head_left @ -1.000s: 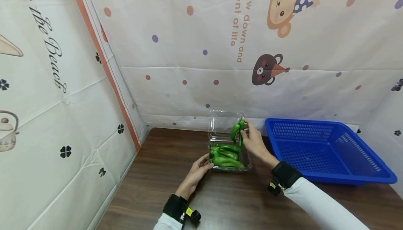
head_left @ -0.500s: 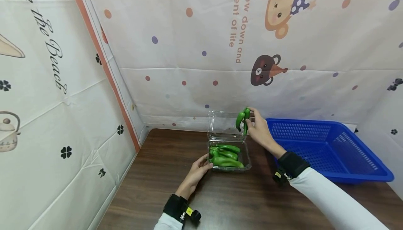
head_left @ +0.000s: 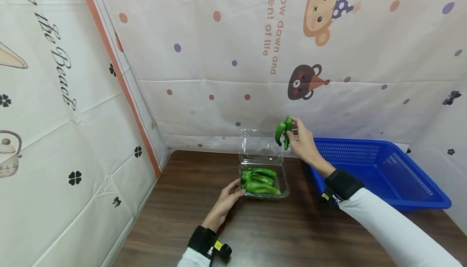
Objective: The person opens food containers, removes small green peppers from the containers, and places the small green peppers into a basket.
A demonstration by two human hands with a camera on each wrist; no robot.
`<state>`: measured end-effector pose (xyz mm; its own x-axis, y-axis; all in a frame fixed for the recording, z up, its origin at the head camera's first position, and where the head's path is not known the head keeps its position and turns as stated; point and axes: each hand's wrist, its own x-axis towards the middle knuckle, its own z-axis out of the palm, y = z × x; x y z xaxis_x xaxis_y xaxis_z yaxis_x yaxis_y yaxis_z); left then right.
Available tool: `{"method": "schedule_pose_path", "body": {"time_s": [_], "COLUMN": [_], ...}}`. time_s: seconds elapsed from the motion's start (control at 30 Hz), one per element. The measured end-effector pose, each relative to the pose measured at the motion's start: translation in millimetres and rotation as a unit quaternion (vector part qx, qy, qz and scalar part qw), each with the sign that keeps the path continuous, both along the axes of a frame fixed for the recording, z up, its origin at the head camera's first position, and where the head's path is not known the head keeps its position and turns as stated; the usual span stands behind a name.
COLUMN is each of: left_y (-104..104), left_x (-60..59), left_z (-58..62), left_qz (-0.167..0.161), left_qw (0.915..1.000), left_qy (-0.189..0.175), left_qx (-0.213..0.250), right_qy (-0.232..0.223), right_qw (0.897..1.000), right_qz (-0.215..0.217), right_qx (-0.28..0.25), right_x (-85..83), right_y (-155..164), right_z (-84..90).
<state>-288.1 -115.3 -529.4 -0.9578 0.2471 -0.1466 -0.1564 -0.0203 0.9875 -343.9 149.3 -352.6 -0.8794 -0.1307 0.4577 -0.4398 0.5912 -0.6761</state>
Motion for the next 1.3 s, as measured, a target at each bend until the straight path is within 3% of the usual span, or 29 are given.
{"method": "schedule_pose_path", "body": {"time_s": [0.73, 1.3], "left_y": [0, 0], "left_x": [2.7, 3.1], "left_z": [-0.7, -1.0], "left_qz": [-0.005, -0.007], "left_qw": [1.0, 1.0], "left_qy": [0.005, 0.005], "left_qx": [-0.001, -0.001], "right_qy": [0.023, 0.035], "right_qw": [0.999, 0.999], "right_qz": [-0.024, -0.026], "right_qx": [0.002, 0.012], "right_x": [8.4, 14.6], "right_y": [22, 32], "right_z": [34.8, 44.2]}}
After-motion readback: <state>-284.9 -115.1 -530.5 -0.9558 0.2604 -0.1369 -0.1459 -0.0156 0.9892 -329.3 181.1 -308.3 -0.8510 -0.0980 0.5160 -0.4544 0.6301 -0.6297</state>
